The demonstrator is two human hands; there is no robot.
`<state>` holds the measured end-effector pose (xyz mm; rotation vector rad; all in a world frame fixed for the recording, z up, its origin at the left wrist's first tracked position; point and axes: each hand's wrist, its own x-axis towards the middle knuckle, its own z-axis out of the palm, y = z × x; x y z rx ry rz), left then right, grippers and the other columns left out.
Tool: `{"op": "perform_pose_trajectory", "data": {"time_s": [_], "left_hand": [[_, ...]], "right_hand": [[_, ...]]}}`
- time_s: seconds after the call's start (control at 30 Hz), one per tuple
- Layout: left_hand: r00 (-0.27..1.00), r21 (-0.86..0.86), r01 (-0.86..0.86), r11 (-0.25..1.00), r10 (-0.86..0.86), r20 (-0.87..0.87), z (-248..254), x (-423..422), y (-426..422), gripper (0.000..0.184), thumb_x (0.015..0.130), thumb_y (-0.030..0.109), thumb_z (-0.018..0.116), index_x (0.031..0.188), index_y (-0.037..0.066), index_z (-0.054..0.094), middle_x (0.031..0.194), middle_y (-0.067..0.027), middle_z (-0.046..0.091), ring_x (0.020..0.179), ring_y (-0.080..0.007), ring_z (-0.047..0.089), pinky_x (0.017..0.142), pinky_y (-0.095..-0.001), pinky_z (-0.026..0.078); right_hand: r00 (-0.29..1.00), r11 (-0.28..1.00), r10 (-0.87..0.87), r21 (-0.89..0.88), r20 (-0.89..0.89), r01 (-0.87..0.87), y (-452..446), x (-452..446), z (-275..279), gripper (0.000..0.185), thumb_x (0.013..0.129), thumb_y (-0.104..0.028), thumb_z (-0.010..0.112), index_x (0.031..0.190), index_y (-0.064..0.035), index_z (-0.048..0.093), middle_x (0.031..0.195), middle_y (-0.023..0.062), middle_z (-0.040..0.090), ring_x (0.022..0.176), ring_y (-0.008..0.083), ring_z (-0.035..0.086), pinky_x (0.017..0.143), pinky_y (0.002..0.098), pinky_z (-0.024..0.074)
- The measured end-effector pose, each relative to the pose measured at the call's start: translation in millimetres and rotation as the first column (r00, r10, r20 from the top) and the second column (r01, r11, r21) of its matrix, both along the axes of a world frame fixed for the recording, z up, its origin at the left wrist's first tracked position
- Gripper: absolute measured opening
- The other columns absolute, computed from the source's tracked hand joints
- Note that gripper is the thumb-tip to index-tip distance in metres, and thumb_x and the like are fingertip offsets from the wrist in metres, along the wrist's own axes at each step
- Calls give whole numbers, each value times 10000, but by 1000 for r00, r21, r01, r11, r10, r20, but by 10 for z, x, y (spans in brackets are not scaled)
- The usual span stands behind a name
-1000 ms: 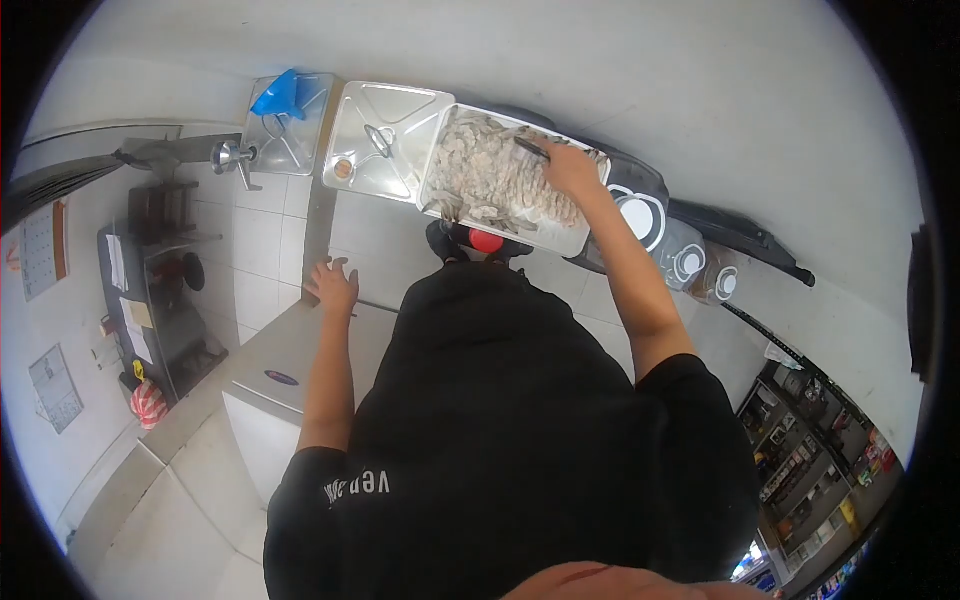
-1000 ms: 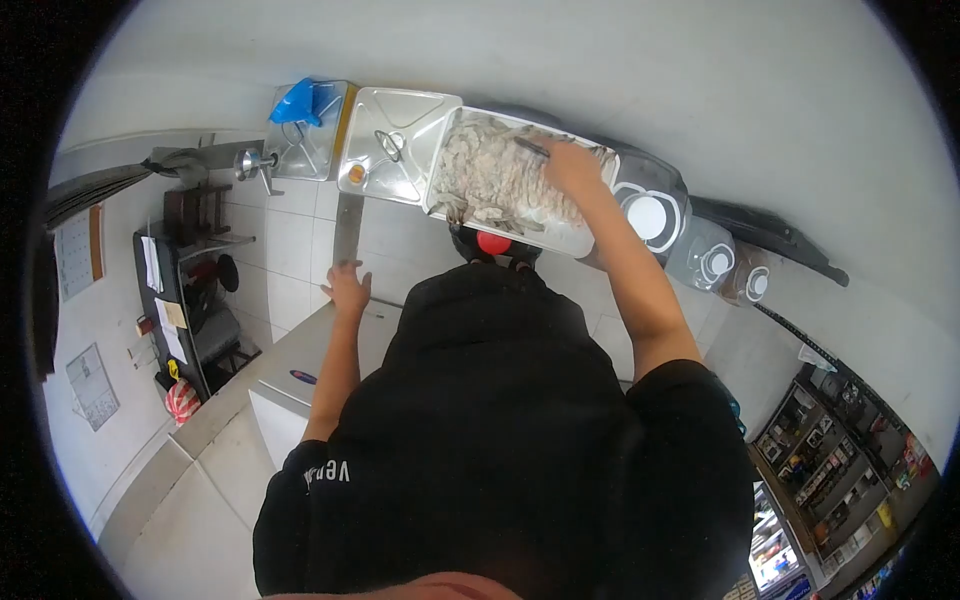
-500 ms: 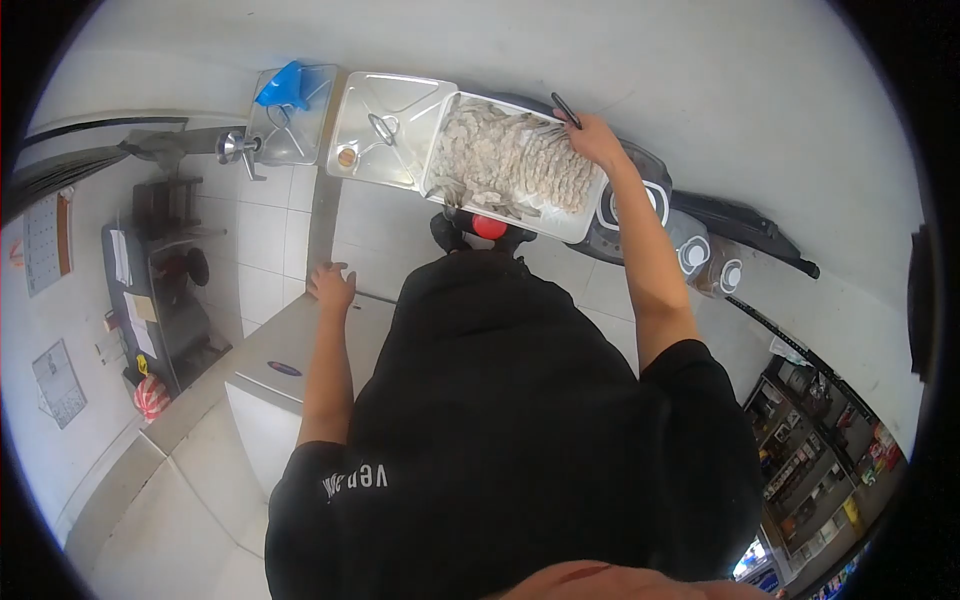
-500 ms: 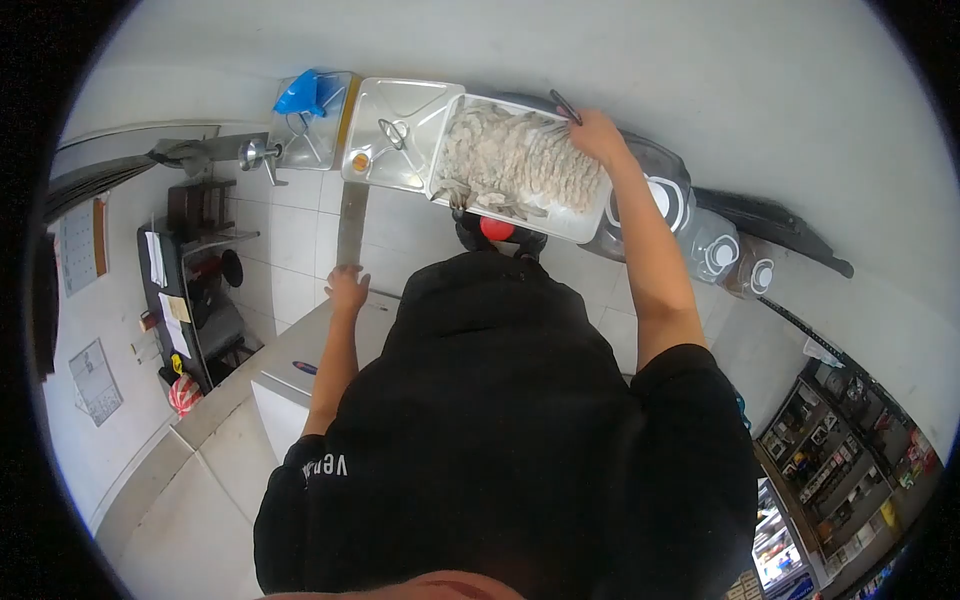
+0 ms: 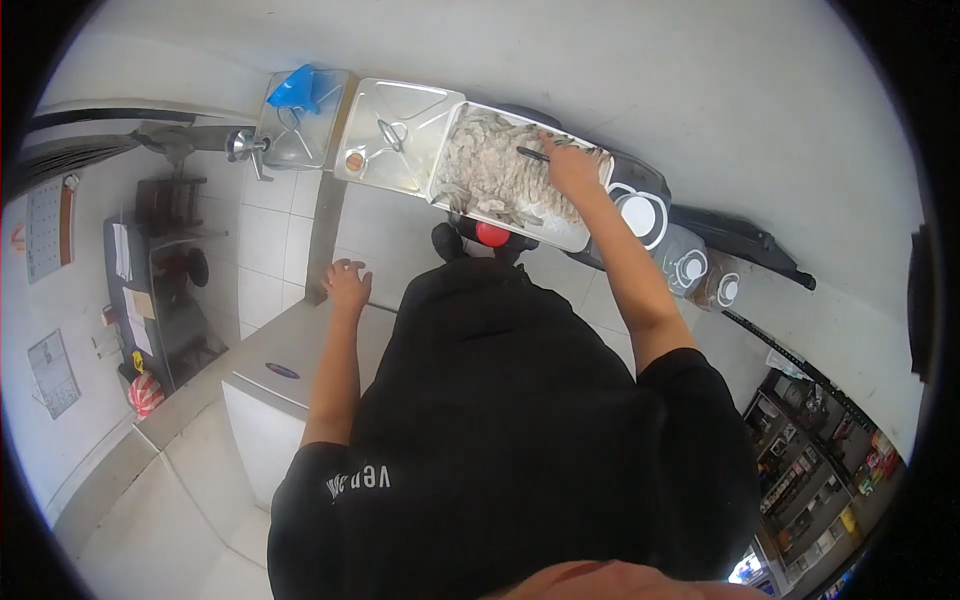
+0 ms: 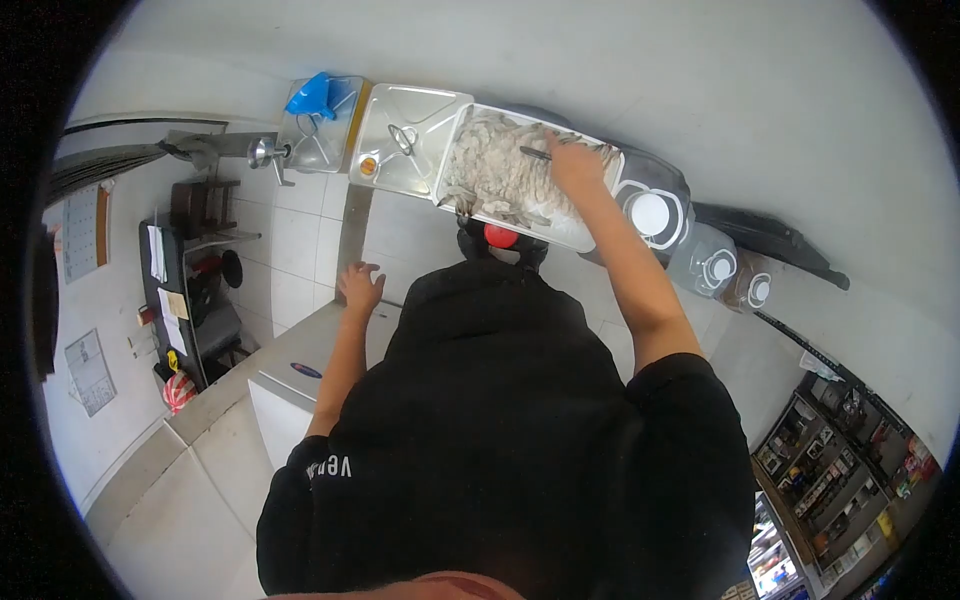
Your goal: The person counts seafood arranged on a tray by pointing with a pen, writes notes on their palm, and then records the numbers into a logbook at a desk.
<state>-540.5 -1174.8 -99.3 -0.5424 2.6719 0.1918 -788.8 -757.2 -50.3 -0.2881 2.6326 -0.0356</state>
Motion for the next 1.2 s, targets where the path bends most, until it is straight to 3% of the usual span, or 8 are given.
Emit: {"op": "perform_pose_trajectory", "data": {"time_s": [0.23,0.57,0.67,0.77,0.8,0.87,0.97,1.2], "left_hand": [[1000,-33,11,999,-10,23,-27,128,-83,306,770,297,724,1053,200,660,1238,-66,503,1228,-311,412,1031,-624,286],[998,-2,36,999,-36,-49,-129,159,-250,295,755,280,733,1027,191,664,1208,-83,518,1209,-331,417,1015,-568,320],[996,11,54,998,-53,-70,-108,136,-281,285,753,281,733,1014,186,671,1197,-89,528,1200,-333,426,1013,-548,327],[997,13,49,999,-48,-65,-83,163,-340,282,753,283,732,1012,185,681,1189,-95,535,1190,-334,434,1017,-523,332],[997,10,45,999,-44,-62,-75,164,-348,283,753,283,731,1014,185,685,1188,-100,536,1184,-335,438,1019,-512,335],[998,-7,51,999,-52,-41,-71,178,-365,288,754,282,730,1021,185,687,1189,-103,536,1182,-334,439,1018,-508,338],[999,-35,44,998,-45,-15,-18,178,-386,295,755,281,729,1030,183,689,1189,-110,535,1175,-337,442,1016,-506,342],[996,-32,60,998,-62,-60,-10,171,-364,280,759,275,728,1017,176,688,1167,-129,536,1136,-354,464,988,-510,363]], "right_hand": [[996,995,-87,-52,2,87,-173,81,-8,706,826,-104,474,1497,-133,255,949,208,685,845,335,686,722,466,542],[1000,993,-22,-115,17,24,-467,164,159,704,827,-99,471,1490,-70,237,935,202,686,850,342,685,738,471,543],[999,990,-53,-129,2,53,-484,142,93,630,879,-139,427,1474,-24,254,939,211,686,855,329,687,737,465,538],[999,987,10,-162,-45,-17,-550,155,75,666,858,-132,451,1439,98,220,867,200,696,764,338,693,663,468,542],[999,987,1,-161,-44,-8,-573,163,47,666,858,-132,451,1439,98,220,867,200,696,764,338,693,663,468,542],[997,983,-76,-169,-5,75,-624,182,-7,692,851,-121,453,1481,7,195,919,217,686,830,341,688,716,480,543],[999,982,-50,-181,-20,45,-610,199,-13,652,862,-119,441,1446,77,229,863,198,695,773,336,692,660,465,539],[999,984,-48,-172,-9,46,-592,144,55,622,872,-115,429,1435,84,253,901,197,695,805,318,694,671,451,541]]}}
